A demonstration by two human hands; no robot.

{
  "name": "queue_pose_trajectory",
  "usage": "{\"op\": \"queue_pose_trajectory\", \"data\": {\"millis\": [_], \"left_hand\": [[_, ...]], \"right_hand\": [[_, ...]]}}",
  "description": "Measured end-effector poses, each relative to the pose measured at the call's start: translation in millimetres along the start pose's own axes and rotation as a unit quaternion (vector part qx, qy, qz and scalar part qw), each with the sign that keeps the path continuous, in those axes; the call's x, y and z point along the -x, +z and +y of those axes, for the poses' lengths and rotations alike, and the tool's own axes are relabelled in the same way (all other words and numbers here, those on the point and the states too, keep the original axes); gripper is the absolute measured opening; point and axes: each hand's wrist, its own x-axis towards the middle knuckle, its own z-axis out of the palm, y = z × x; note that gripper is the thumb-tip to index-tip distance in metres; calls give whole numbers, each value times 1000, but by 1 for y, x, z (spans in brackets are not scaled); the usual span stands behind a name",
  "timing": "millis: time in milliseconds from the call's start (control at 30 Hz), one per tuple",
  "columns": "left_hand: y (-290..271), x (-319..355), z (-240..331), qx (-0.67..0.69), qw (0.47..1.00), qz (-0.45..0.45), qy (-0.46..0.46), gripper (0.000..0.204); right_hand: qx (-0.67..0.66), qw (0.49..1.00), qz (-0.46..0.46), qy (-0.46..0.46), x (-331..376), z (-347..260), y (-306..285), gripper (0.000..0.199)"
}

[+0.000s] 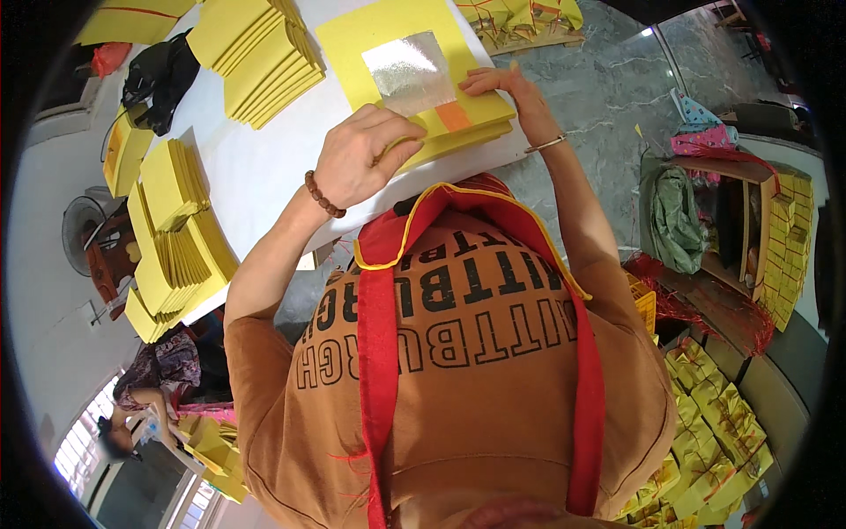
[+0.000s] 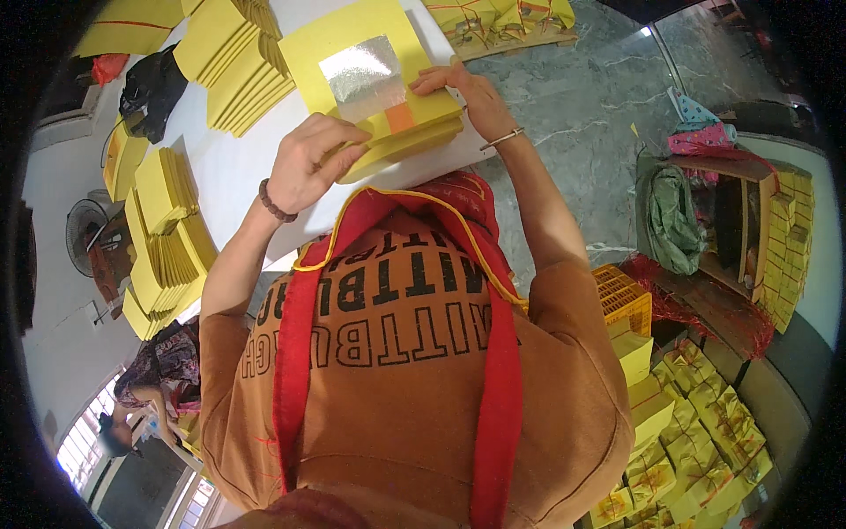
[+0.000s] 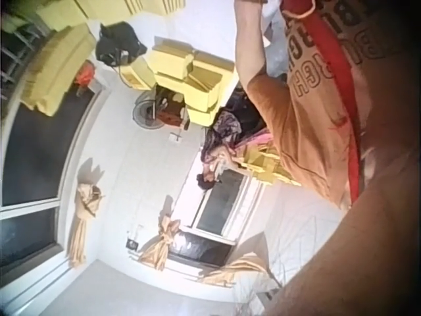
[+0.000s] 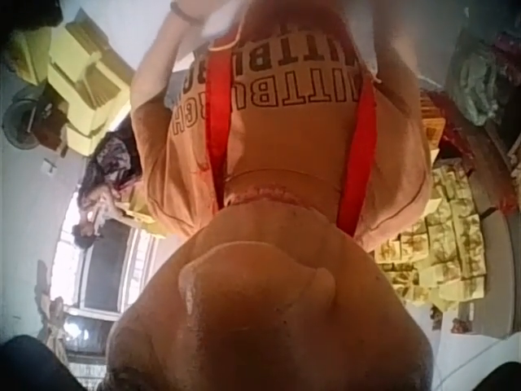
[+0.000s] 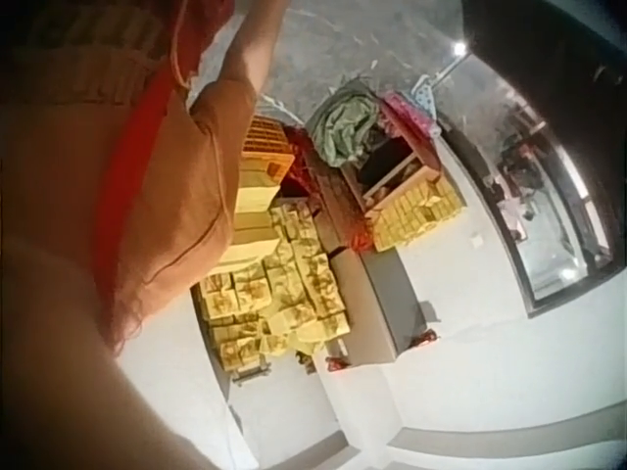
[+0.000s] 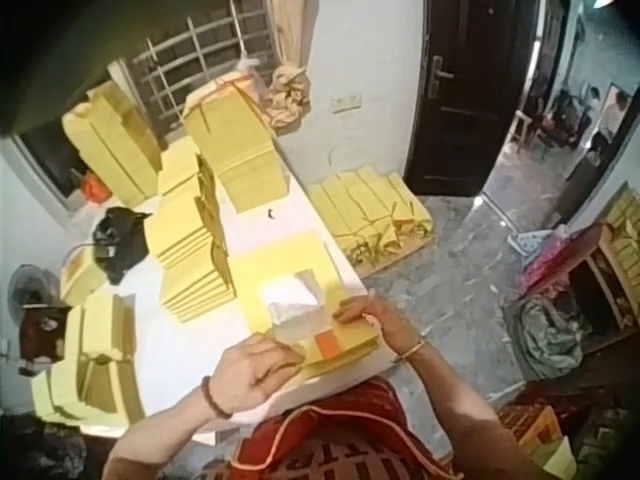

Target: Folding and stacking sheets of joss paper with metallic foil squares.

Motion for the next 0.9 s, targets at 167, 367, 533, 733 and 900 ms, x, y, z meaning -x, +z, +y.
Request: {"op": "queue_pose_trajectory", "data": {"millis": [167, 367, 533, 733, 900], "left_hand": [[0, -1, -5, 66, 996, -2, -62, 13], [1, -3, -7, 142, 977, -10, -160, 14], [3, -2, -11, 200, 962, 12, -184, 17], [2, -7, -24, 267, 929, -3, -258, 18], [6, -8, -16, 121, 990, 54, -46, 19]], "right_hand": [[19, 1000, 9, -12, 0, -1, 0, 68], [33, 999, 25, 5, 0, -7, 4, 68], [18, 1000, 18, 2, 2, 1, 2, 66], [-38, 997, 15, 65, 9, 1, 3, 31], [-50, 993, 10, 108, 6, -2, 3, 30]]}}
